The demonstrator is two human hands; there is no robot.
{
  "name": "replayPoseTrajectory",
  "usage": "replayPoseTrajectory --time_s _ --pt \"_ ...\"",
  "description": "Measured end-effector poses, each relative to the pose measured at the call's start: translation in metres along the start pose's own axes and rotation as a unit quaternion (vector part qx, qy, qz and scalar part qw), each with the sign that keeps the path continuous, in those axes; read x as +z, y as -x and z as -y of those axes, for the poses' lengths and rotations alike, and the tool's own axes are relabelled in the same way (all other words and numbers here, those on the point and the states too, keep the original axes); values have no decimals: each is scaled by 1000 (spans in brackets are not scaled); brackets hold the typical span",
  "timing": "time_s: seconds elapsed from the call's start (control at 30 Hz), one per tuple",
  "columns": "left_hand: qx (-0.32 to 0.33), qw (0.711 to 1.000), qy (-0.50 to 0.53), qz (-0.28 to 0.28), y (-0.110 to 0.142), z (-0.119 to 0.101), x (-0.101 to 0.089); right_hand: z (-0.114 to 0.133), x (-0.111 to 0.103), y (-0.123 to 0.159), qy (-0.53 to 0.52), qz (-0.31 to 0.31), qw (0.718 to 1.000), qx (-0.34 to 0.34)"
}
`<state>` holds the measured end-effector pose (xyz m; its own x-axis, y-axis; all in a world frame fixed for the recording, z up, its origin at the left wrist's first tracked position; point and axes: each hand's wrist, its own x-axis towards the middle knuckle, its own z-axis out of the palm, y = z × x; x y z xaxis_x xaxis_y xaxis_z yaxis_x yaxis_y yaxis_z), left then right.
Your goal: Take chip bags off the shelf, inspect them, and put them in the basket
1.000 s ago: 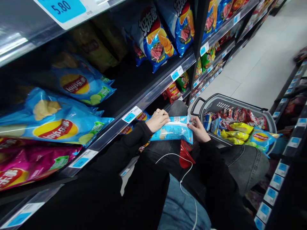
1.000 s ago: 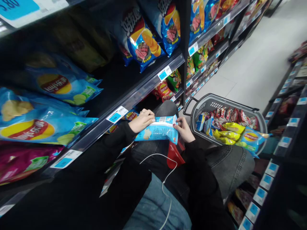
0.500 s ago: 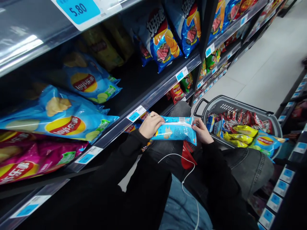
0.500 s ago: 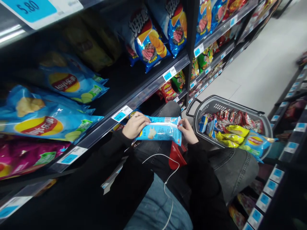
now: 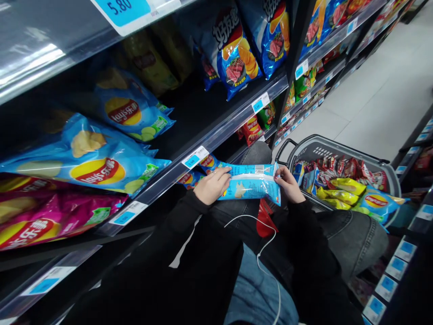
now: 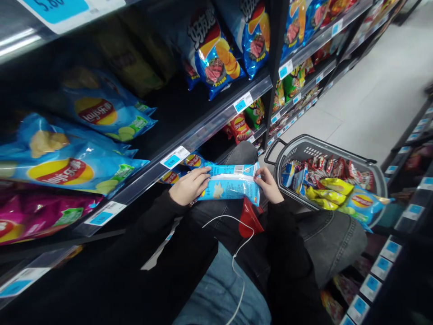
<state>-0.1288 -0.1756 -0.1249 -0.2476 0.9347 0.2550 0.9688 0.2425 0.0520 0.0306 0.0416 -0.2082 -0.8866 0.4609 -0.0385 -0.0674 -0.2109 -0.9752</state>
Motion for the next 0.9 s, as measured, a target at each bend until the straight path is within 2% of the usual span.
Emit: replayPoseTrajectory --time_s 0.17,0.23,0.4,0.47,0.53,0.63,0.7,0.8,0.9 --pt "-131 987 -81 39 1 -13 9 6 3 0 10 -11 1000 -16" --pt "-149 984 -81 51 -5 -16 9 8 2 1 11 -19 1000 -18" --pt "-58 996 57 43 -14 -9 -2 9 -3 0 32 -57 998 -16" --pt "-31 996 55 58 -13 -8 -5 10 -4 0 32 -64 997 -17" --pt "-39 996 14 82 -10 -11 -7 11 -2 -1 33 -62 997 -15" --pt "-105 988 -26 112 -7 -20 -6 14 1 0 40 -55 998 -12" --pt "-182 976 -26 118 -7 -26 -2 16 4 0 48 -55 997 -16" --pt "-317 941 -8 115 -10 -30 7 19 6 2 63 -64 996 -29" --pt "-376 916 25 138 -10 -33 14 19 6 3 62 -69 995 -35"
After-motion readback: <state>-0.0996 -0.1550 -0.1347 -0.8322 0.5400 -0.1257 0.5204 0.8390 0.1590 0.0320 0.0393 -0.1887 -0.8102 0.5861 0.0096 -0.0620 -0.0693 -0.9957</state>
